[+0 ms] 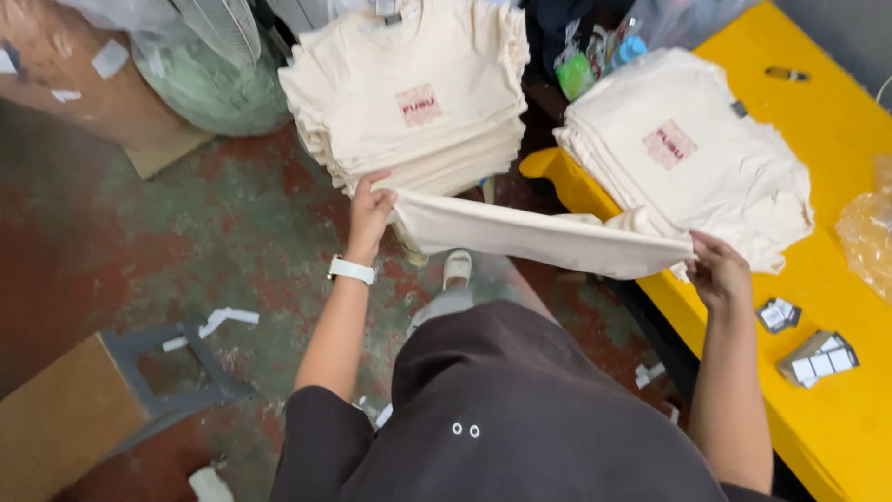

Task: Attaching brand tags to t-shirts and then folding and stacking them on a work table.

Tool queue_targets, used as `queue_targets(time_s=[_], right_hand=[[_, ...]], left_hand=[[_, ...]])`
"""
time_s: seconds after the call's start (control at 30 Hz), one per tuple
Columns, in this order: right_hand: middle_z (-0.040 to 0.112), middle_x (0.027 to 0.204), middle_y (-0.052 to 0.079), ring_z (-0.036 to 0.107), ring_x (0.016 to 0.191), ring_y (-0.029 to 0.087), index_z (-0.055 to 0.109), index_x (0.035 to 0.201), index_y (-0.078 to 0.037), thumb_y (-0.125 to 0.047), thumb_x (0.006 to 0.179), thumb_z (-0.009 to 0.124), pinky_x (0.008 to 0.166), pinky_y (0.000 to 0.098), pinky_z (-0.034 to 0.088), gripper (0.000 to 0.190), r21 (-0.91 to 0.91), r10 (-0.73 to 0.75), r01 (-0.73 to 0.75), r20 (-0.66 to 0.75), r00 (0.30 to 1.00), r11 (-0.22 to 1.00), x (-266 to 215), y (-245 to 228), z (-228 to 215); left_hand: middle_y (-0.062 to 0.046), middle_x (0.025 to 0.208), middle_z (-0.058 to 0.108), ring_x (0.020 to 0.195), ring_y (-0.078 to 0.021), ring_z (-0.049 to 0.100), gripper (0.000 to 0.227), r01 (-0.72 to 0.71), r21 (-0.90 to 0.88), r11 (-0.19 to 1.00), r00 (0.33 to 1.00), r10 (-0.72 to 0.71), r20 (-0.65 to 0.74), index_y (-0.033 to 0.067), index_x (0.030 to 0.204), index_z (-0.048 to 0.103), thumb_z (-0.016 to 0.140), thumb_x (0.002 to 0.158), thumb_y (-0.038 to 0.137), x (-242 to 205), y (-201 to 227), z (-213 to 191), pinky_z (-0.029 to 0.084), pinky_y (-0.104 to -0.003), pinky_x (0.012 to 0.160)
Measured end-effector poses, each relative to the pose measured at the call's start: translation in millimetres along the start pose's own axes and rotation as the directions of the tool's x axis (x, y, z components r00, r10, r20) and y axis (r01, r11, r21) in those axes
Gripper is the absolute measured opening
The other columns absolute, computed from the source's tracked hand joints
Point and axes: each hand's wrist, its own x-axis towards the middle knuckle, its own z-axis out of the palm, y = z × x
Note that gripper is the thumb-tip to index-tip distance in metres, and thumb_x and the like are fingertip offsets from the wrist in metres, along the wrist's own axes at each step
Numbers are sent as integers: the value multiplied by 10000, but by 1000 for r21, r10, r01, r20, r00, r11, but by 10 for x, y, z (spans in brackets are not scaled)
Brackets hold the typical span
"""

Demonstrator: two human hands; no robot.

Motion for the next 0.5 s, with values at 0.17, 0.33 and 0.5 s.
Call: queue_targets(time_s=[0.17, 0.33, 0.5], right_hand=[[669, 898, 35, 633, 694, 84, 740, 1213, -125, -41, 988, 611, 642, 134, 556, 273, -102, 60, -53, 64, 996, 993, -115, -230, 352], [689, 896, 61, 625, 768, 99, 747, 1192, -114, -11, 1009, 622, 715, 191, 536, 244, -418, -240, 328, 249, 938, 847, 245, -858, 313], [708, 1089, 69, 713, 976, 162, 691, 1260, -95, -59, 1016, 692, 886, 285, 634, 247, -640, -842, 647, 0, 540, 415, 1077, -594, -746]], left_hand=[[33, 617, 434, 600, -134, 421, 389, -251, 401, 881, 966, 254, 47, 164, 1348, 543, 561, 972, 69, 65, 133, -226, 361, -276, 663], [-4, 910, 575, 853, -160, 592, 546, -165, 435, 885, 983, 185, -3, 134, 1392, 419, 586, 918, -79, 185, 1245, -19, 501, -307, 768], [-89, 1010, 651, 923, -226, 653, 58, -832, 341, 438, 399, 899, -181, 69, 1077, 596, 585, 1058, 123, -372, 2321, 279, 518, -329, 859]])
